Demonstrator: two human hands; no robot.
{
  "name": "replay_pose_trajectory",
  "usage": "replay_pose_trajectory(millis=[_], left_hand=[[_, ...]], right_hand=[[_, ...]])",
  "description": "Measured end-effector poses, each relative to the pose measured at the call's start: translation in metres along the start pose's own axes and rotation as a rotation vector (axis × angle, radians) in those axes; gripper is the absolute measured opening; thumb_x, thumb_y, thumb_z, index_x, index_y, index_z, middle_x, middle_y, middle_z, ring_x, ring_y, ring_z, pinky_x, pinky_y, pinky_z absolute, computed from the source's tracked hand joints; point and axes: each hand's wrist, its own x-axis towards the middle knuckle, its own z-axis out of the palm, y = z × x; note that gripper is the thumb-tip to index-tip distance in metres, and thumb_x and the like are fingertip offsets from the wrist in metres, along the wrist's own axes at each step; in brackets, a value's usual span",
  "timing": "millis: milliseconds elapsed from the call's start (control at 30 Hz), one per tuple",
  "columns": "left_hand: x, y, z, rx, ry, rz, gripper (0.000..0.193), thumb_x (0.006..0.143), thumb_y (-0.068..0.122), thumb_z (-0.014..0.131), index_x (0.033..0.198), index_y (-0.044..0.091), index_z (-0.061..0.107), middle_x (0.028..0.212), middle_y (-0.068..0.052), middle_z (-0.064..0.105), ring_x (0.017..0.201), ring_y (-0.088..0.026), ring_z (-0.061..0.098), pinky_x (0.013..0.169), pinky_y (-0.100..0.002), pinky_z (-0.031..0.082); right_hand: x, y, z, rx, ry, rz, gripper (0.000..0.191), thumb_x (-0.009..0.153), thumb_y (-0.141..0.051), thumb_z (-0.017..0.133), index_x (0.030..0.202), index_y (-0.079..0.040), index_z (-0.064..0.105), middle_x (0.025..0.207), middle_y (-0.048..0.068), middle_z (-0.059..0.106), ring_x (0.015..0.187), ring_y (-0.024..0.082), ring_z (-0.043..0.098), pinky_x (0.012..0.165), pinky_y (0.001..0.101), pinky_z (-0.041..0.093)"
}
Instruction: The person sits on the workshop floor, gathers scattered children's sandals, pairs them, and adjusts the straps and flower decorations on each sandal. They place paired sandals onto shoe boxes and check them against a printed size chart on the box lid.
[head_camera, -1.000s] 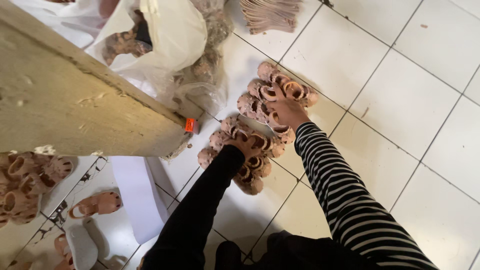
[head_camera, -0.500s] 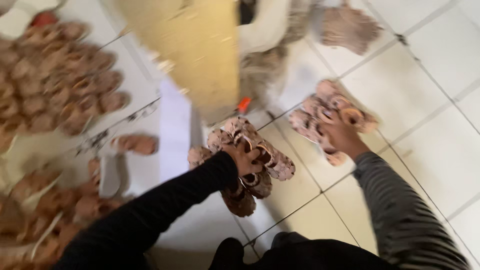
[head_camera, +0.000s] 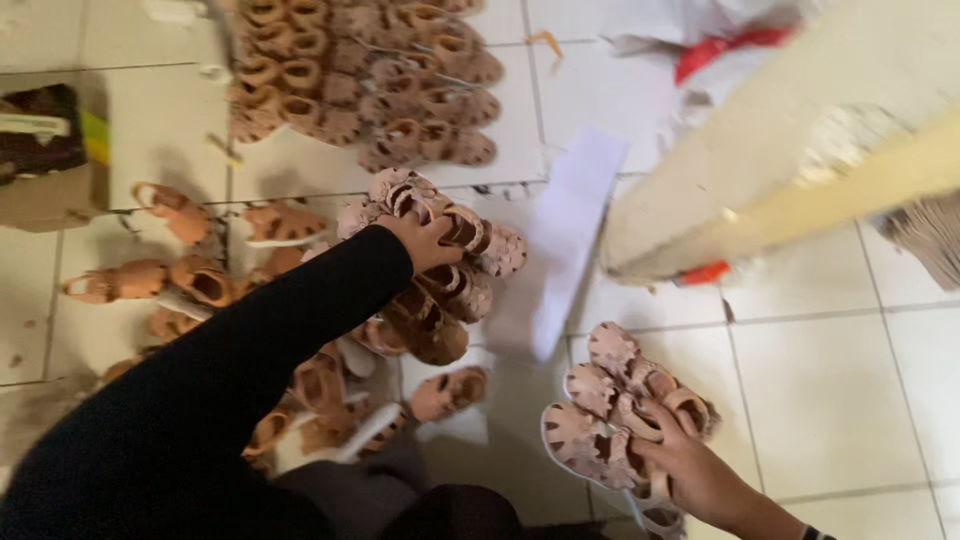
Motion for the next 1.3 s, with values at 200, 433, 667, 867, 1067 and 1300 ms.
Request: replay_pose_trajectory(millis=[200, 433, 667, 867, 1067, 1300], left_hand=[[-0.033, -0.12, 0.044, -0.067, 0.084, -0.091, 0.051, 0.101, 0.021, 0.05, 0.143, 0.049, 0.047, 0.152, -0.011, 0.034, 0.117, -0.046, 0.057, 0.069, -0.052, 0.061], [-0.098, -0.202, 0.041, -0.197, 0.105, -0.199, 0.04, 0.112, 0.024, 0.047, 0.143, 0.049, 0.052, 0.154, -0.008, 0.04, 0.121, -0.043, 0.059, 0.076, -0.054, 0.059], [-0.131, -0.25, 0.054, -0.232, 0.167, -0.3, 0.051, 0.104, 0.021, 0.046, 0.147, 0.049, 0.043, 0.156, -0.017, 0.03, 0.115, -0.051, 0.057, 0.065, -0.058, 0.06], [-0.193, -0.262, 0.048, -0.363, 0.055, -0.488, 0.059, 0.101, 0.009, 0.049, 0.146, 0.046, 0.046, 0.158, -0.011, 0.028, 0.12, -0.048, 0.054, 0.062, -0.054, 0.063], [-0.295, -0.271, 0.001, -0.494, -0.009, -0.589, 0.036, 0.107, 0.033, 0.044, 0.14, 0.044, 0.053, 0.157, -0.009, 0.032, 0.132, -0.05, 0.046, 0.079, -0.077, 0.051], [-0.441, -0.262, -0.038, -0.352, 0.095, -0.647, 0.027, 0.115, 0.041, 0.04, 0.129, 0.037, 0.063, 0.161, -0.009, 0.041, 0.13, -0.053, 0.052, 0.079, -0.088, 0.042]], right_hand=[[0.17, -0.076, -0.067, -0.198, 0.023, -0.124, 0.067, 0.058, 0.013, 0.063, 0.119, -0.014, 0.067, 0.16, 0.025, 0.027, 0.134, 0.054, 0.032, 0.108, 0.0558, 0.037], [0.327, -0.187, -0.15, -0.398, 0.046, -0.134, 0.069, 0.06, 0.012, 0.066, 0.121, -0.019, 0.067, 0.159, 0.02, 0.031, 0.127, 0.048, 0.041, 0.105, 0.0527, 0.044], [0.427, -0.227, -0.19, -0.55, -0.078, -0.255, 0.064, 0.064, 0.014, 0.066, 0.118, -0.02, 0.067, 0.158, 0.011, 0.032, 0.126, 0.048, 0.042, 0.094, 0.048, 0.054], [0.482, -0.253, -0.192, -0.61, -0.104, -0.392, 0.065, 0.061, 0.012, 0.068, 0.119, -0.018, 0.068, 0.156, 0.014, 0.033, 0.122, 0.05, 0.045, 0.091, 0.0507, 0.054], [0.48, -0.334, -0.212, -0.53, -0.086, -0.533, 0.053, 0.068, 0.012, 0.064, 0.113, -0.015, 0.069, 0.157, 0.015, 0.037, 0.121, 0.049, 0.049, 0.099, 0.0512, 0.053], [0.443, -0.501, -0.3, -0.376, -0.283, -0.477, 0.052, 0.071, 0.006, 0.061, 0.117, -0.02, 0.068, 0.158, 0.01, 0.034, 0.125, 0.05, 0.045, 0.1, 0.0503, 0.052]])
